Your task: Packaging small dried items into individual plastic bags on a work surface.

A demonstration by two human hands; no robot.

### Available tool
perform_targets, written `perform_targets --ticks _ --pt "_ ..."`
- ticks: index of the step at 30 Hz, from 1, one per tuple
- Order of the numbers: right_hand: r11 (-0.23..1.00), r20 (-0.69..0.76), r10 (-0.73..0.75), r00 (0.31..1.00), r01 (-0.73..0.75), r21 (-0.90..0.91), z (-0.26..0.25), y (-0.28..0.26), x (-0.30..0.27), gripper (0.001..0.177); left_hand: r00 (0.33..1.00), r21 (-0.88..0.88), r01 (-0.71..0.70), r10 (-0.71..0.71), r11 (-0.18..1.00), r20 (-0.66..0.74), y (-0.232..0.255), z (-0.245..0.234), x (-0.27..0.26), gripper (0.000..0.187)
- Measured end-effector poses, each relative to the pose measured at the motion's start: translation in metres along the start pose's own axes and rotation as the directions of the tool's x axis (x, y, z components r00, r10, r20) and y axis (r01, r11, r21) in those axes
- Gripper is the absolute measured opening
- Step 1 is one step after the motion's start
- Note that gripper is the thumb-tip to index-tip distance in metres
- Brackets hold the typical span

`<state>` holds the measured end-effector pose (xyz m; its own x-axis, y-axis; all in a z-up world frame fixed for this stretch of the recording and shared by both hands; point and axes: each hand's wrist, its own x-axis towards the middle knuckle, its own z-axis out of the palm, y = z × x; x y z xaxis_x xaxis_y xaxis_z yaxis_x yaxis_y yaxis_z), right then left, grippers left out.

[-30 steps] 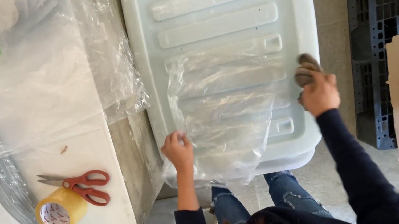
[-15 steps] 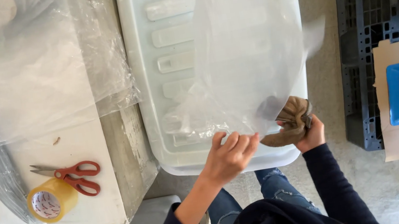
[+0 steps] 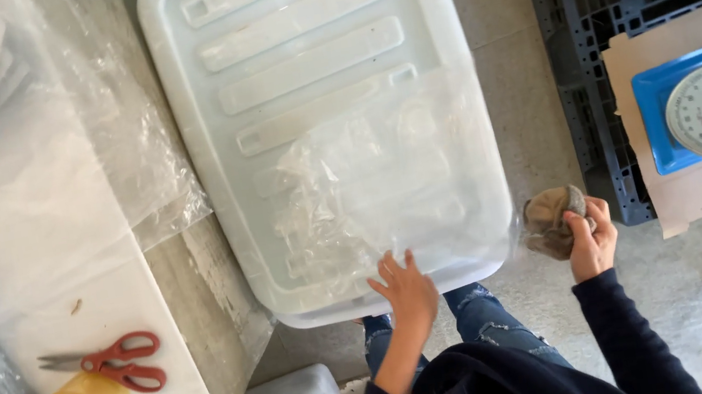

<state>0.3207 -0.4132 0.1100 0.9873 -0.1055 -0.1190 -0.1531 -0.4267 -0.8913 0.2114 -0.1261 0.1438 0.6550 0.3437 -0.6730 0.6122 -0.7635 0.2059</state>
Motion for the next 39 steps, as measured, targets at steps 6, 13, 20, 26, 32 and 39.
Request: perform_targets --ticks 6,13,20,26,32,39 --pt "0.953 0.061 -0.091 0.994 0.069 0.296 0.045 -0.114 -0.039 0.039 0.877 -0.884 -0.43 0.316 0.181 -0.362 0.088 -0.061 -0.047 0.045" --pt "0.779 -0.266 0.472 0.841 -0.256 0.572 0.105 -0.097 -0.039 0.073 0.927 -0.944 -0.32 0.232 0.083 -0.294 0.023 -0.022 -0.046 0.033" --pt "0.81 0.147 -0.586 0.797 0.572 0.128 0.142 -0.147 -0.028 0.048 0.854 -0.033 -0.099 0.068 0.995 -0.515 -0.127 0.018 -0.013 0.057" --pt "0.276 0.567 -0.818 0.093 0.93 0.245 0.29 -0.115 -0.07 0.039 0.918 0.054 -0.064 0.08 0.997 -0.389 -0.16 0.066 0.008 0.062" --pt "-0.076 0.568 -0.726 -0.388 0.865 0.495 0.388 -0.069 -0.02 0.039 0.945 0.004 -0.056 0.054 0.998 -0.322 -0.168 0.057 0.01 0.059" --pt "0.077 0.695 -0.686 0.215 0.972 -0.224 0.474 -0.08 0.19 0.043 0.974 -0.04 -0.062 0.052 0.997 -0.22 -0.171 0.061 0.011 0.074"
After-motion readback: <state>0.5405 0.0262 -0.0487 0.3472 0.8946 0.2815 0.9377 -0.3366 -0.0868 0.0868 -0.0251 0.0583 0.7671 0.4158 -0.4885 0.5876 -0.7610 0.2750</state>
